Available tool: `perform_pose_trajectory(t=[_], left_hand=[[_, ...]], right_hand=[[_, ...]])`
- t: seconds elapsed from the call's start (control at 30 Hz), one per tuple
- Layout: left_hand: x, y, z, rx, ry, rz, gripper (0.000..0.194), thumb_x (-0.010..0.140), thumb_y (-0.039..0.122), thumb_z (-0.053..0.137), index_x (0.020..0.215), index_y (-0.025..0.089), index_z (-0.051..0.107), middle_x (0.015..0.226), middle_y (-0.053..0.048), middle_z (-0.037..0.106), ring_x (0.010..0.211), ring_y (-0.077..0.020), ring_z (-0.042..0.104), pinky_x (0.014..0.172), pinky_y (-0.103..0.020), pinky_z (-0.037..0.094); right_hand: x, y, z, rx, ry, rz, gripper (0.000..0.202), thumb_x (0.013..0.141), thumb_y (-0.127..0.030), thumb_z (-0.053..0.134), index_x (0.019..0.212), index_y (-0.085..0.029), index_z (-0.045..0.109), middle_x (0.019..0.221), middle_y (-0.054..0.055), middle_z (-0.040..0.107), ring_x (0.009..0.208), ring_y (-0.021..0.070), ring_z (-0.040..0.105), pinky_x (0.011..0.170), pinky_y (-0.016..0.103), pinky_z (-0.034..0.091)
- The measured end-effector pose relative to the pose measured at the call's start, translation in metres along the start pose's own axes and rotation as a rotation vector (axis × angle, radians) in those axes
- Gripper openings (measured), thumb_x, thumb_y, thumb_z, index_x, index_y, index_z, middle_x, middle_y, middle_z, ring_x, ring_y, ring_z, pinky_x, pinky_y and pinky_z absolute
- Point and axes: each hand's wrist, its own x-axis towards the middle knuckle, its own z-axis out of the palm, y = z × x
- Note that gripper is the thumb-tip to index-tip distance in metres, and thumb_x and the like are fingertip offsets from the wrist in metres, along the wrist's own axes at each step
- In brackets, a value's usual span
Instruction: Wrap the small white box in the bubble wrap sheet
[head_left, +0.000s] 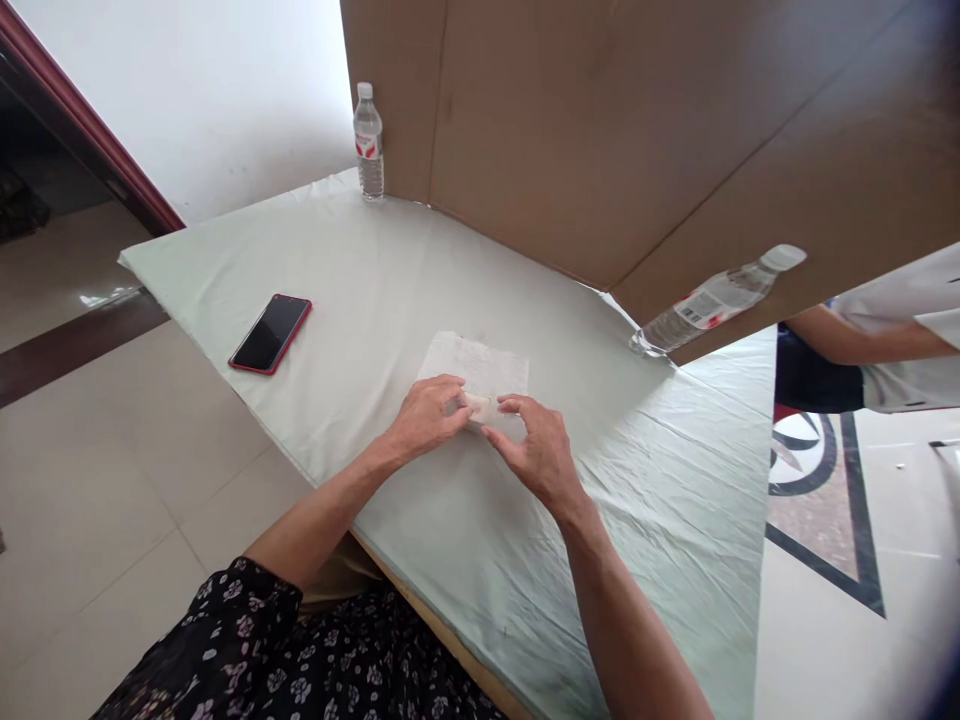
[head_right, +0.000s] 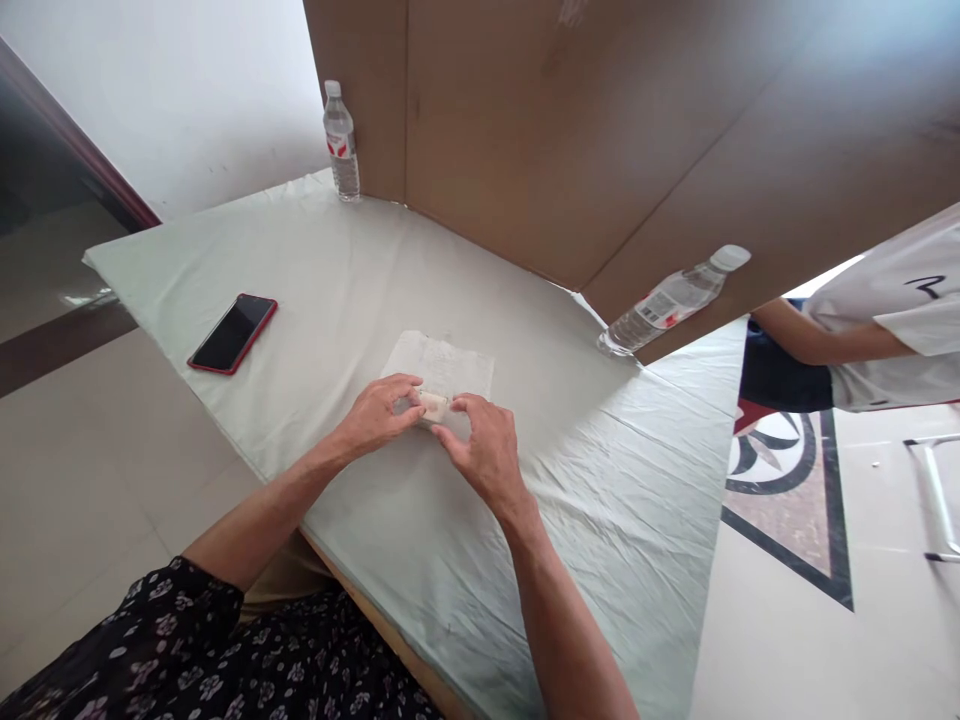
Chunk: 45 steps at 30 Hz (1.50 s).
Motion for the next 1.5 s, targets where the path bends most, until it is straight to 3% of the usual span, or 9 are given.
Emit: perform_pose_trajectory(t=[0.1, 0.27, 0.6, 1.03, 1.17, 1.27, 1.37, 1.5], left_hand=[[0.007, -0.001, 0.005, -0.13, 0.012, -0.104, 0.012, 0.083, 0.031, 0.062, 0.082, 0.02, 0.068, 0.121, -0.004, 0.072, 0.09, -0.0191, 0.068, 0.086, -0.034, 0.055], [0.011, -0.007, 0.013, -0.278, 0.058, -0.163, 0.012, 0.079, 0.029, 0.063, 0.082, 0.02, 0.069, 0.102, -0.003, 0.075, 0.093, -0.0188, 0.067, 0.084, -0.029, 0.052], [0.008, -0.014, 0.015, -0.372, 0.031, -0.144, 0.01, 0.074, 0.027, 0.062, 0.071, 0.018, 0.064, 0.081, -0.001, 0.071, 0.079, -0.0151, 0.063, 0.076, -0.027, 0.048], [0.01, -0.016, 0.008, -0.274, -0.042, -0.146, 0.013, 0.074, 0.027, 0.064, 0.084, 0.019, 0.065, 0.076, 0.003, 0.064, 0.071, -0.0126, 0.056, 0.066, -0.024, 0.042], [0.006, -0.012, 0.007, -0.231, -0.041, -0.157, 0.011, 0.077, 0.031, 0.064, 0.079, 0.019, 0.063, 0.079, 0.001, 0.067, 0.076, -0.0151, 0.06, 0.07, -0.027, 0.046], [-0.002, -0.007, 0.001, -0.16, -0.021, -0.1, 0.01, 0.081, 0.03, 0.064, 0.077, 0.02, 0.063, 0.102, -0.004, 0.071, 0.098, -0.0205, 0.064, 0.084, -0.032, 0.05], [-0.017, -0.005, -0.009, -0.063, -0.016, 0.047, 0.003, 0.083, 0.024, 0.064, 0.082, 0.021, 0.064, 0.122, -0.007, 0.067, 0.119, -0.0239, 0.059, 0.099, -0.038, 0.048], [-0.043, -0.009, -0.02, 0.137, -0.06, 0.234, 0.006, 0.084, 0.015, 0.065, 0.085, 0.02, 0.063, 0.116, -0.008, 0.067, 0.113, -0.0239, 0.061, 0.101, -0.042, 0.046]], right_hand=[[0.013, 0.011, 0.006, 0.177, -0.042, 0.107, 0.019, 0.086, -0.043, 0.061, 0.082, -0.024, 0.062, 0.112, 0.01, 0.074, 0.104, 0.0271, 0.068, 0.092, 0.042, 0.047], [0.025, 0.019, 0.016, 0.451, -0.076, 0.242, 0.02, 0.079, -0.041, 0.064, 0.074, -0.022, 0.061, 0.096, 0.006, 0.076, 0.088, 0.0216, 0.069, 0.084, 0.036, 0.051], [0.015, 0.013, 0.024, 0.391, 0.002, 0.252, 0.018, 0.079, -0.039, 0.063, 0.074, -0.022, 0.063, 0.077, 0.002, 0.073, 0.074, 0.0183, 0.065, 0.075, 0.032, 0.05], [0.013, 0.013, 0.016, 0.371, -0.071, 0.297, 0.018, 0.077, -0.038, 0.063, 0.074, -0.021, 0.064, 0.07, 0.001, 0.068, 0.067, 0.0165, 0.06, 0.066, 0.029, 0.047], [0.011, 0.014, 0.014, 0.387, -0.097, 0.306, 0.02, 0.078, -0.04, 0.064, 0.074, -0.021, 0.062, 0.066, 0.0, 0.065, 0.06, 0.0147, 0.056, 0.058, 0.027, 0.044], [0.007, 0.011, 0.004, 0.351, -0.119, 0.255, 0.018, 0.08, -0.039, 0.063, 0.073, -0.022, 0.061, 0.069, 0.0, 0.067, 0.063, 0.0158, 0.06, 0.061, 0.028, 0.046], [-0.003, 0.001, -0.015, 0.313, -0.209, 0.135, 0.015, 0.084, -0.037, 0.063, 0.077, -0.023, 0.064, 0.081, 0.002, 0.071, 0.076, 0.0177, 0.065, 0.072, 0.029, 0.049], [-0.011, -0.008, -0.036, 0.327, -0.399, 0.019, 0.019, 0.088, -0.041, 0.065, 0.081, -0.023, 0.066, 0.085, 0.001, 0.074, 0.081, 0.018, 0.068, 0.08, 0.031, 0.05]])
